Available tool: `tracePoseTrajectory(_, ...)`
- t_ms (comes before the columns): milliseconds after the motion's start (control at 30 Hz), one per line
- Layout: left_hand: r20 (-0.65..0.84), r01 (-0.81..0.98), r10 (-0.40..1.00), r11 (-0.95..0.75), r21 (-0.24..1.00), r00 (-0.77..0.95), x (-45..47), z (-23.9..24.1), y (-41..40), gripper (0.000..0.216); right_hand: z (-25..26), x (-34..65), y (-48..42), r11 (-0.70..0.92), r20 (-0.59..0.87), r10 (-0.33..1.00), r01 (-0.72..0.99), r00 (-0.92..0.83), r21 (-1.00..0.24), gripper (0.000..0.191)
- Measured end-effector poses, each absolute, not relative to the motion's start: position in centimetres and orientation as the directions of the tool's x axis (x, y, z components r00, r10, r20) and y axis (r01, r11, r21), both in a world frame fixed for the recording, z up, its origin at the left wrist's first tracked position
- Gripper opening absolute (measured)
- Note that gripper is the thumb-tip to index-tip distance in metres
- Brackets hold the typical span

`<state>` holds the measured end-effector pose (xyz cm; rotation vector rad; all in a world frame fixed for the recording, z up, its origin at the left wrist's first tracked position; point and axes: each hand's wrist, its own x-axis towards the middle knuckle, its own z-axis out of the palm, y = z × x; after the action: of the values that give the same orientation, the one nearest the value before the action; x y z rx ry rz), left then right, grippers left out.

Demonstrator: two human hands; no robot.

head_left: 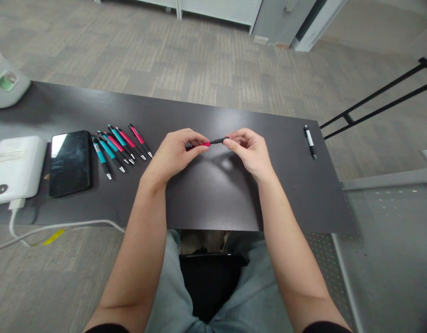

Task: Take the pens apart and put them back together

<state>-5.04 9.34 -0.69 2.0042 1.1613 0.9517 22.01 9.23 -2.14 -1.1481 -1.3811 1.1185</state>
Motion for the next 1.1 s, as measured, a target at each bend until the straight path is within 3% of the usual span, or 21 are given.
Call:
tracePoseTrajectory(333,0.279,0.432,0.877,-0.442,0.786,0.391,-4.92,-0.58,9.31,0.030,-1.87,22.69,9.04,0.158,0.146,0.987,0.207,-0.072,-0.965,0.067)
tracePoseTrajectory(633,0.304,0.414,0.858,-0.474,0.777,0.414,-4.62,-0.60,9.32,0.032,-1.23,22.51,8.40,0.253,0.198,0.967,0.482,-0.163,-0.839,0.084)
tracePoseTrajectory(900,0.277,0.445,0.875,-0.448,0.775,0.398,-4.68,-0.52,9.27,0.030,-1.67,23.10,8.71,0.282,0.231,0.953,0.299,-0.194,-0.912,0.069)
tracePoseTrajectory(1100,0.274,0.446,0.875,-0.447,0.775,0.400,-4.32,-0.33,9.17,0.028,-1.48,22.54,8.59,0.256,0.197,0.964,0.429,-0.179,-0.866,0.073)
